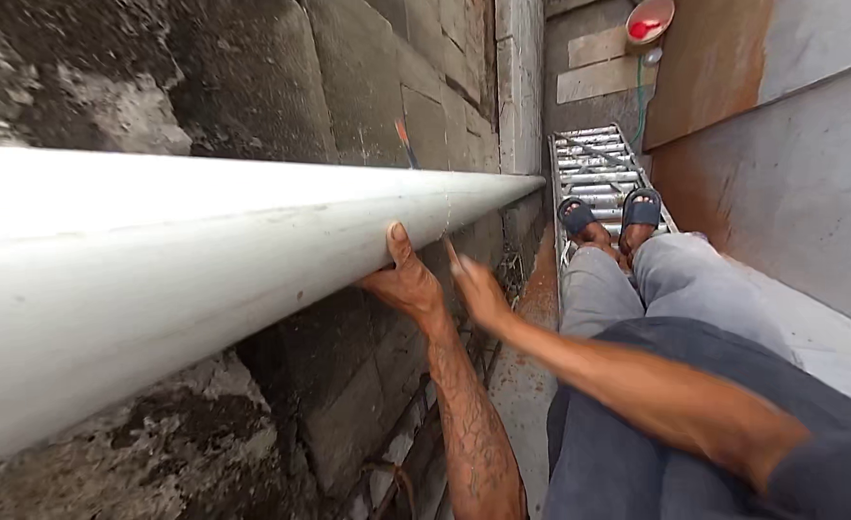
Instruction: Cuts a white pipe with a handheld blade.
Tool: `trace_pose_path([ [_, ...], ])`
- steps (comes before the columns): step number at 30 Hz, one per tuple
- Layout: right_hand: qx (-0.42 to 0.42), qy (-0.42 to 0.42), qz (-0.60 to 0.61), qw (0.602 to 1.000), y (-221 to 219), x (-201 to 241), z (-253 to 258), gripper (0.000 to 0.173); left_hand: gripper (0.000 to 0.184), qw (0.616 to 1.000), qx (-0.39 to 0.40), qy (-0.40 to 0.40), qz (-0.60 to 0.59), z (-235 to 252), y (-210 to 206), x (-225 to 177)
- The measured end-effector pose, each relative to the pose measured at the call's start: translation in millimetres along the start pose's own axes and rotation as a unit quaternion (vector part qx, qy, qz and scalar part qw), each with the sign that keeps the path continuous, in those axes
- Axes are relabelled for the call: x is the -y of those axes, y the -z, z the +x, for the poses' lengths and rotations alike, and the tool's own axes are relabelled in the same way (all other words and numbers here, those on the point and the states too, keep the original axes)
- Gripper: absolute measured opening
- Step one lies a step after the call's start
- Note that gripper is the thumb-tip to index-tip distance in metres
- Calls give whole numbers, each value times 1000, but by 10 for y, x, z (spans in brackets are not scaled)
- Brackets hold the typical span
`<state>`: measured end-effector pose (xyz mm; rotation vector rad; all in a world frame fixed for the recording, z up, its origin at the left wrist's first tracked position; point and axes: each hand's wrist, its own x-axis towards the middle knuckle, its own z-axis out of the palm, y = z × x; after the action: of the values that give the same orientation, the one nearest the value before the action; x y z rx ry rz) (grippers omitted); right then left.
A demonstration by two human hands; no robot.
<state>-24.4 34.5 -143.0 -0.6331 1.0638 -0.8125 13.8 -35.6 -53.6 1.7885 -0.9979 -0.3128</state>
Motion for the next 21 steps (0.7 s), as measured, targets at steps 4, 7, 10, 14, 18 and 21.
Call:
trace_pose_path([
  [4,6,1,4,1000,73,171,220,41,94,999,0,-28,-21,69,-112,-1],
  [7,12,11,17,1000,-44,4,196,40,91,1000,6,-9,10,-34,68,6],
  [10,-3,8,6,1000,37,-60,-11,35,91,999,-1,-28,-20,54,-85,15],
  [14,0,23,-2,1000,-17,87,211,42,86,1000,-1,0,-5,-34,38,33],
  [18,-4,-9,6,1000,-6,-110,-122,37,98,999,-2,-32,-6,40,-48,33],
  [21,-5,4,10,1000,-26,128,224,39,89,1000,0,-15,-26,6,-35,19],
])
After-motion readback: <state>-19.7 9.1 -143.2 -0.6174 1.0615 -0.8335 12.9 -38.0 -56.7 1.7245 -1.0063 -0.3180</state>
